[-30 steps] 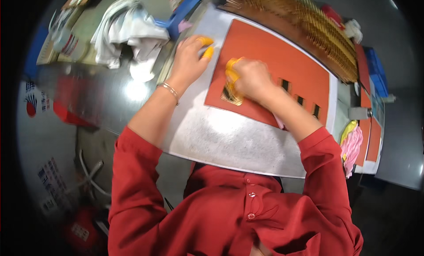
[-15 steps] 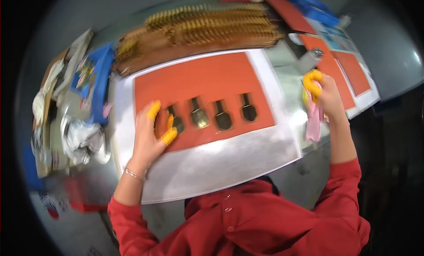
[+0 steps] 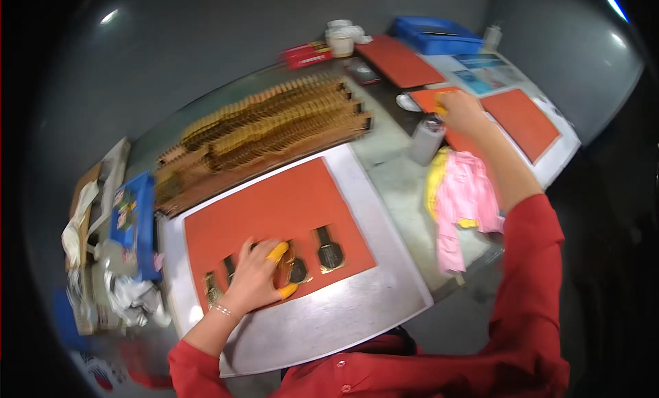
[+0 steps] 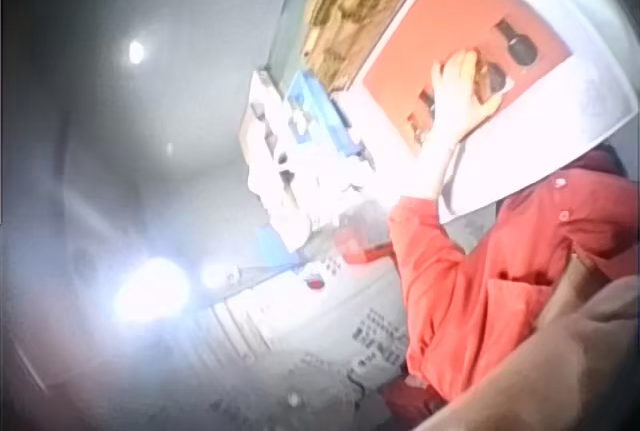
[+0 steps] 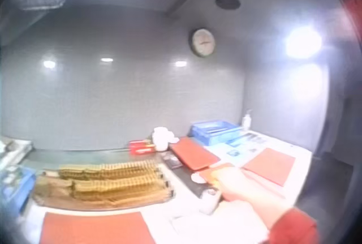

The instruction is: The person wipes the surface of several dark, bottle-shaped decorative items arranged on a red mat using a yellow cloth. The person cleans each item individually, moving from one to the next, and occasionally wipes the surrounding mat area.

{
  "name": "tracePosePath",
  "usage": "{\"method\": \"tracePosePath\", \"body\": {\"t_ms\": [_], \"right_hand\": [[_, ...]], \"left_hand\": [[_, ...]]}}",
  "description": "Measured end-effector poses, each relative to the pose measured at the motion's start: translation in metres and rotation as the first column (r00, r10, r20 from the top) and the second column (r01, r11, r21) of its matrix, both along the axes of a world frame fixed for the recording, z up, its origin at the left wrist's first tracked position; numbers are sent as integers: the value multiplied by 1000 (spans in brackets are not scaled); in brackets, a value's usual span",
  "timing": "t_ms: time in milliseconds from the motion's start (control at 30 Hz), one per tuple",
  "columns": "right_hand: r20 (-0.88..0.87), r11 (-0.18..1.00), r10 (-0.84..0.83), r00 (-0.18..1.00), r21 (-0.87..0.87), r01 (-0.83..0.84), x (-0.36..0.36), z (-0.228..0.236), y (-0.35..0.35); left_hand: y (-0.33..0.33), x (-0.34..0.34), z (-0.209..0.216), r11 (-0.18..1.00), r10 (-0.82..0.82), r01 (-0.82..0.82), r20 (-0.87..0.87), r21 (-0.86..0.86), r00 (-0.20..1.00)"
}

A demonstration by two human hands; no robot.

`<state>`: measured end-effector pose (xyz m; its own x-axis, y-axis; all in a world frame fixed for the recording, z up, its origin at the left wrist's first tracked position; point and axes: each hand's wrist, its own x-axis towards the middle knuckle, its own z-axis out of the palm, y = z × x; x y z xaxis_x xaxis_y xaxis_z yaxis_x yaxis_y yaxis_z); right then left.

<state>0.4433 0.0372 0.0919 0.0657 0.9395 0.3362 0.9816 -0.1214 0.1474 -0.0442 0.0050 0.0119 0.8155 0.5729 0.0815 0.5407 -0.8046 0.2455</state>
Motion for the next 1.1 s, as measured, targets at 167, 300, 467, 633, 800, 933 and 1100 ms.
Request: {"method": "tracePosePath", "body": {"t_ms": [167, 300, 467, 633, 800, 933, 1100], "right_hand": [[10, 998, 64, 998, 0, -64, 6, -3, -12], [-28, 996, 89, 996, -24, -89, 4, -6, -5], [67, 995, 100, 993, 16, -101, -5, -4, -3], [-38, 998, 6, 999, 68, -4, -5, -3, -16], [-532, 970, 235, 813, 75, -232, -119, -36, -73], [-869, 919, 58, 492, -146, -366, -244, -73, -114], [-830, 941, -37, 557, -216, -259, -308, -109, -101]], "left_hand": [[14, 13, -2, 995, -98, 98, 28, 19, 995], [17, 5, -7, 995, -94, 94, 17, 12, 995], [16, 6, -10, 997, -72, 71, 45, 15, 996], [12, -5, 6, 992, 116, -122, 196, 16, 974], [29, -82, -18, 887, 377, -461, 559, 11, 738], [41, -137, -37, 819, 475, -572, 622, -52, 622], [57, -179, -56, 766, 554, -625, 651, -153, 520]]}}
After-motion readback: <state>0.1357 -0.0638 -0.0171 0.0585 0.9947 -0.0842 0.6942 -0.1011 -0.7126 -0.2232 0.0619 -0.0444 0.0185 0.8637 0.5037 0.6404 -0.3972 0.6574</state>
